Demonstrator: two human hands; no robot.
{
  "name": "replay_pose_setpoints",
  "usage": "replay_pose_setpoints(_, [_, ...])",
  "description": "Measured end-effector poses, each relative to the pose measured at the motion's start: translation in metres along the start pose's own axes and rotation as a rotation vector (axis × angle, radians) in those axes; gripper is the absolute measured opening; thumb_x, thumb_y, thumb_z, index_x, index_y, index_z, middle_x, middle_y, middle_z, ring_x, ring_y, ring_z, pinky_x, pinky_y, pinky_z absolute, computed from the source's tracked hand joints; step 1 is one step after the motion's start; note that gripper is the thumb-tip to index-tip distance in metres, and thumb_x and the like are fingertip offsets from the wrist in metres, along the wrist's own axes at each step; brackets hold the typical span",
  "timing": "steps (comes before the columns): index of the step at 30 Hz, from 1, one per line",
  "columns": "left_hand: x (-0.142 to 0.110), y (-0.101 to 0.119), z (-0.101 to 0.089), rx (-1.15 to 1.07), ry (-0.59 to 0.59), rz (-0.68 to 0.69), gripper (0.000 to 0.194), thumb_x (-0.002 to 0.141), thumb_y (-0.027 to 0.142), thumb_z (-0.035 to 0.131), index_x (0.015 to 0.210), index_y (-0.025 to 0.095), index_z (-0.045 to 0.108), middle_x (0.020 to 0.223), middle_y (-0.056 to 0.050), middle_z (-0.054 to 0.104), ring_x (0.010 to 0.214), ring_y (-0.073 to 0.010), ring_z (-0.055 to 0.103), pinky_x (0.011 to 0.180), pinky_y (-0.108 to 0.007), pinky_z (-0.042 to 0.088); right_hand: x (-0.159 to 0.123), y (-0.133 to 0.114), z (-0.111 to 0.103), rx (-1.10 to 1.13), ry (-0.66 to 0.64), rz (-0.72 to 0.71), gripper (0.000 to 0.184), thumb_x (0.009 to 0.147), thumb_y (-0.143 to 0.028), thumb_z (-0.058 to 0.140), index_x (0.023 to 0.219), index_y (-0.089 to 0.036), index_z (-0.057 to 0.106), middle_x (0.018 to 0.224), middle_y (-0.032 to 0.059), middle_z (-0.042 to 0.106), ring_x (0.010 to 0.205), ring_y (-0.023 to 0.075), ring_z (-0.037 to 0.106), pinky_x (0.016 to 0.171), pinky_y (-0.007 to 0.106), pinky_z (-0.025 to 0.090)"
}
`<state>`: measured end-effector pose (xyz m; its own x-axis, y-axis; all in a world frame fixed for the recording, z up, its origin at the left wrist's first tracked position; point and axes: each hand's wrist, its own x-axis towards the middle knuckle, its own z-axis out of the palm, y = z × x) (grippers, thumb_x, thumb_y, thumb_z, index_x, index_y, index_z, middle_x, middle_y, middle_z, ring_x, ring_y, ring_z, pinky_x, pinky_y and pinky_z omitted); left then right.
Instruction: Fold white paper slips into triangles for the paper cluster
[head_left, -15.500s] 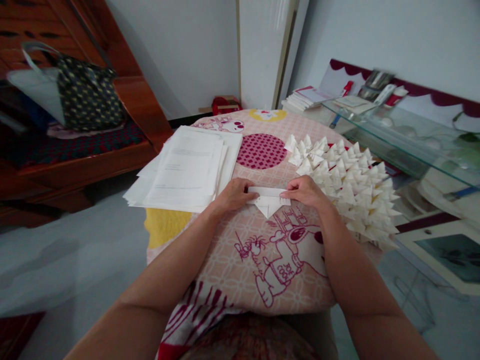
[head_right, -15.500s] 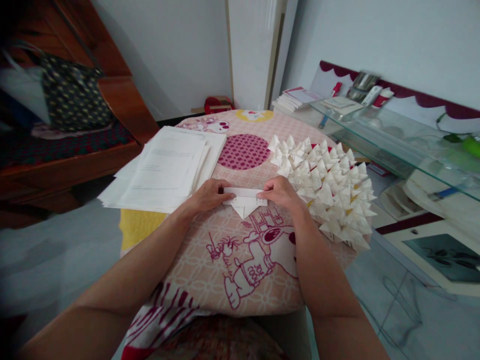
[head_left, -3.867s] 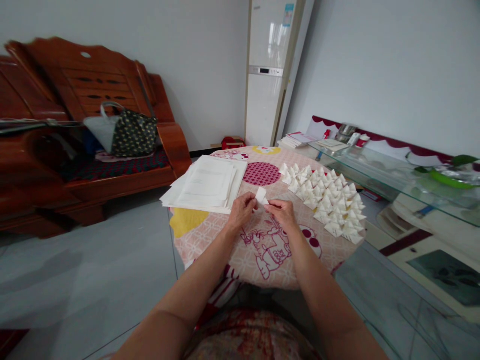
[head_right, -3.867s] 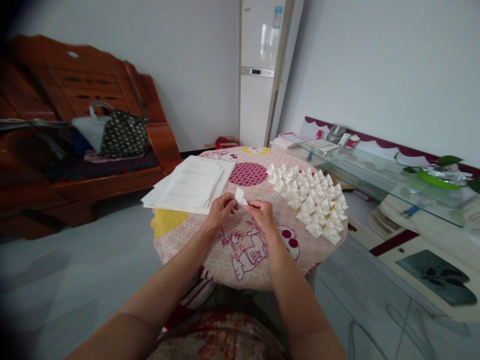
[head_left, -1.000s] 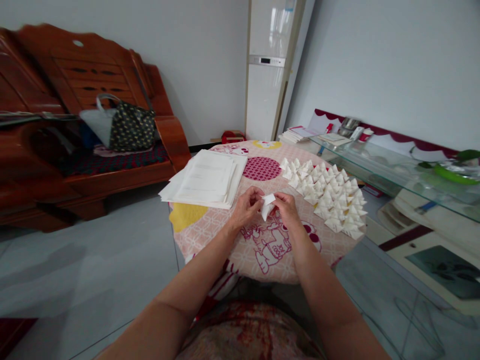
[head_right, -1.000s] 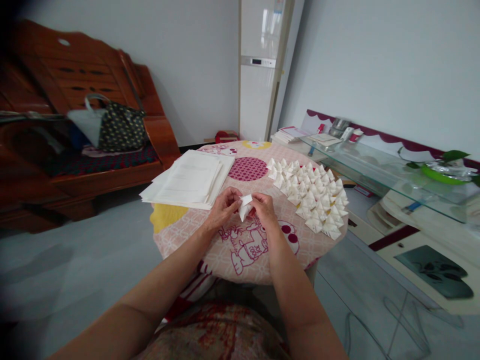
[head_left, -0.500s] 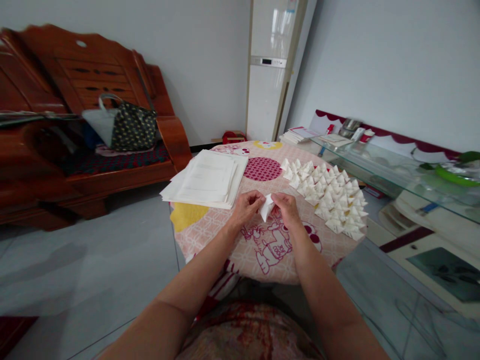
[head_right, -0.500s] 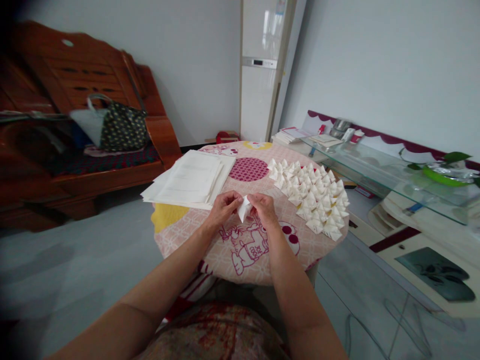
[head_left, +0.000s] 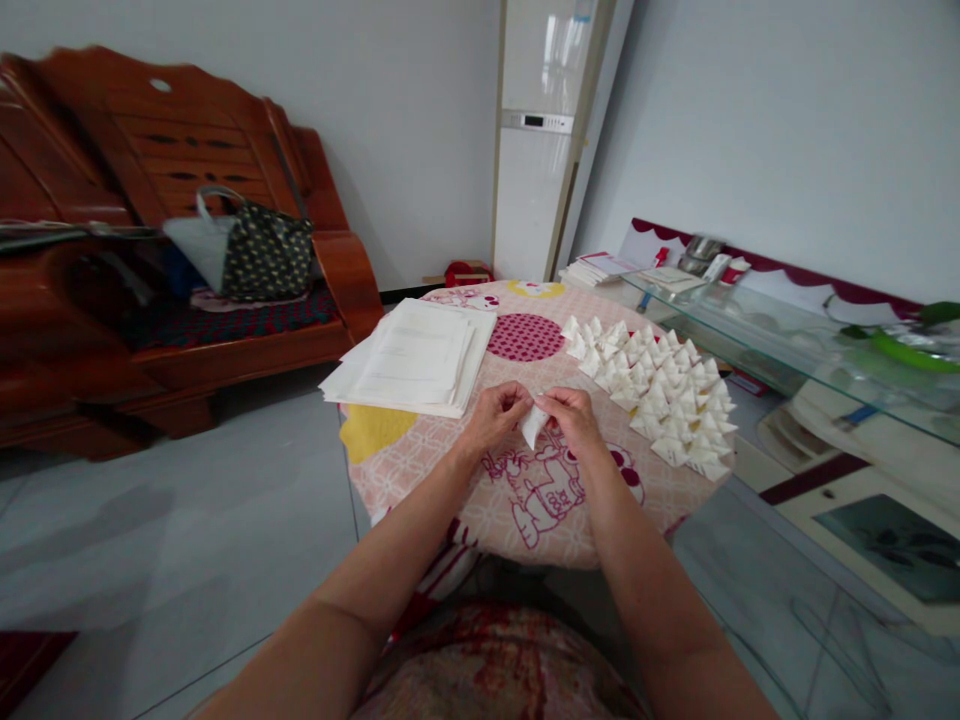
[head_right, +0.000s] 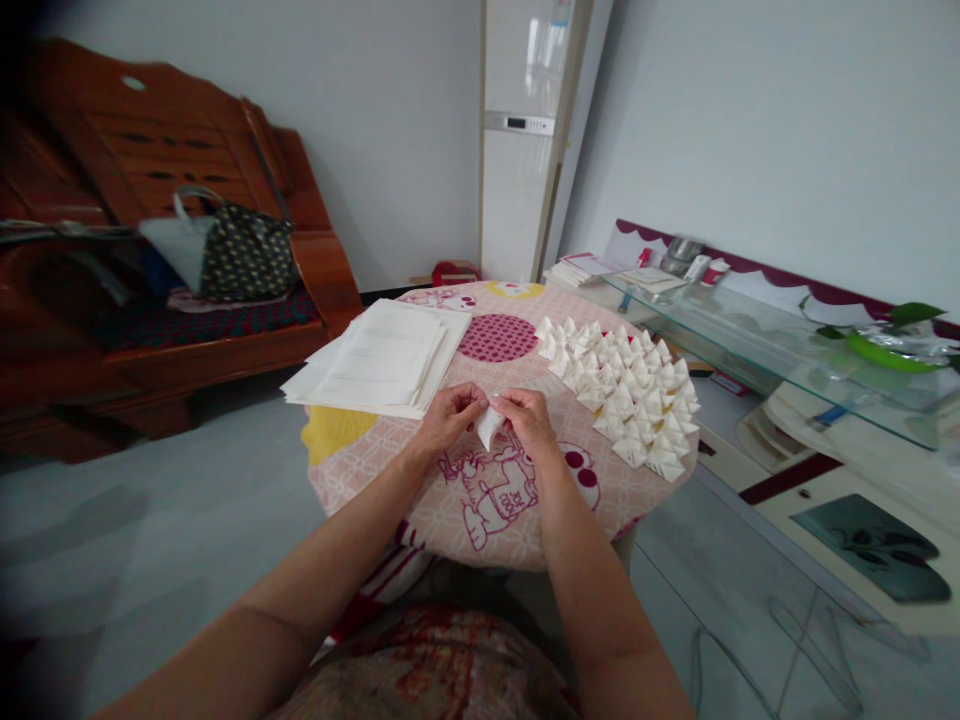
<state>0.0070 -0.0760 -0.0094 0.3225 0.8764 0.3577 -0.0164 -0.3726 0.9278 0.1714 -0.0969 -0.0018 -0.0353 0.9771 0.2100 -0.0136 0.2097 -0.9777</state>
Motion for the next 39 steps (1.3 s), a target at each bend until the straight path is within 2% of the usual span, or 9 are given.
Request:
replay_pose_setpoints(5, [0.0,0.0,-0.006,0.036,-0.084,0.009,0.043,0.091,0.051,0.057,0.065,0.017,0.056,0.054,0.003,0.048,0.051,-0.01,0.041,0.052,-0.025,0.031,0.004,0.001,-0.004,0.164,0.148,-0.003,0.029,0.066,-0.039,0.076,0.055,-0.021,0.055,0.054,-0.004,0.049,0.051,0.0111,0.043,0.051,0.026,0.036])
replay_pose_setpoints(11, [0.002,-0.006,-0.014,0.05,-0.147,-0.041,0.021,0.078,0.037,0.066,0.083,0.016,0.067,0.057,0.004,0.051,0.053,-0.0111,0.045,0.054,-0.024,0.031,0.01,0.007,-0.011,0.452,0.311,0.016,0.034,0.059,-0.037,0.081,0.059,-0.023,0.05,0.057,-0.0046,0.05,0.057,0.0133,0.05,0.054,0.027,0.043])
replay_pose_setpoints(17, [0.004,-0.006,-0.013,-0.075,-0.132,-0.034,0.016,0.069,0.029,0.069,0.075,0.015,0.069,0.078,-0.002,0.063,0.071,-0.0141,0.055,0.066,-0.026,0.041,0.015,0.012,-0.014,0.439,0.311,0.001,0.036,0.067,-0.047,0.079,0.066,-0.024,0.052,0.062,-0.0002,0.058,0.069,0.0199,0.062,0.061,0.033,0.052])
replay_pose_setpoints(23, [0.003,0.001,-0.013,-0.362,0.04,-0.109,0.018,0.066,0.03,0.071,0.072,0.016,0.062,0.083,-0.002,0.064,0.065,-0.0102,0.051,0.059,-0.023,0.039,0.012,0.011,-0.012,0.451,0.27,0.06,0.032,0.062,-0.042,0.08,0.061,-0.023,0.054,0.055,-0.0028,0.057,0.045,0.0118,0.049,0.04,0.026,0.038])
replay_pose_setpoints(27, [0.004,0.003,-0.016,-0.396,0.177,-0.122,0.023,0.068,0.036,0.068,0.072,0.018,0.055,0.082,-0.001,0.064,0.055,-0.0071,0.044,0.049,-0.022,0.033,0.01,0.013,-0.01,0.255,0.223,0.135,0.023,0.059,-0.036,0.079,0.071,-0.019,0.07,0.059,-0.0007,0.064,0.043,0.0109,0.051,0.039,0.024,0.034])
replay_pose_setpoints(30, [0.004,0.002,-0.018,-0.342,0.263,-0.097,0.024,0.07,0.039,0.067,0.073,0.019,0.053,0.067,0.003,0.055,0.05,-0.0072,0.04,0.047,-0.022,0.032,0.012,0.017,-0.009,0.073,0.307,0.121,0.031,0.058,-0.033,0.078,0.084,-0.016,0.076,0.064,0.001,0.069,0.047,0.0126,0.055,0.04,0.024,0.036])
replay_pose_setpoints(33, [0.003,0.0,-0.016,-0.184,0.287,-0.005,0.023,0.074,0.039,0.068,0.075,0.019,0.056,0.061,0.005,0.049,0.051,-0.0085,0.041,0.049,-0.023,0.032,0.012,0.018,-0.007,-0.041,0.386,-0.011,0.031,0.064,-0.033,0.073,0.091,-0.018,0.078,0.077,0.003,0.074,0.055,0.0144,0.058,0.049,0.026,0.046])
replay_pose_setpoints(36, [0.0,0.0,-0.012,0.051,0.234,0.096,0.021,0.08,0.039,0.066,0.078,0.018,0.061,0.063,0.004,0.051,0.056,-0.0103,0.043,0.054,-0.025,0.033,0.008,0.013,-0.004,-0.073,0.292,-0.115,0.032,0.072,-0.032,0.067,0.099,-0.02,0.079,0.095,0.0054,0.078,0.059,0.0138,0.059,0.056,0.028,0.05])
replay_pose_setpoints(39, [-0.002,0.002,-0.008,0.229,0.153,0.145,0.019,0.084,0.037,0.064,0.082,0.018,0.065,0.063,0.004,0.048,0.058,-0.011,0.041,0.057,-0.026,0.032,0.004,0.007,0.001,-0.036,0.139,-0.112,0.034,0.074,-0.031,0.068,0.105,-0.022,0.079,0.1,0.005,0.079,0.061,0.0139,0.061,0.058,0.027,0.05])
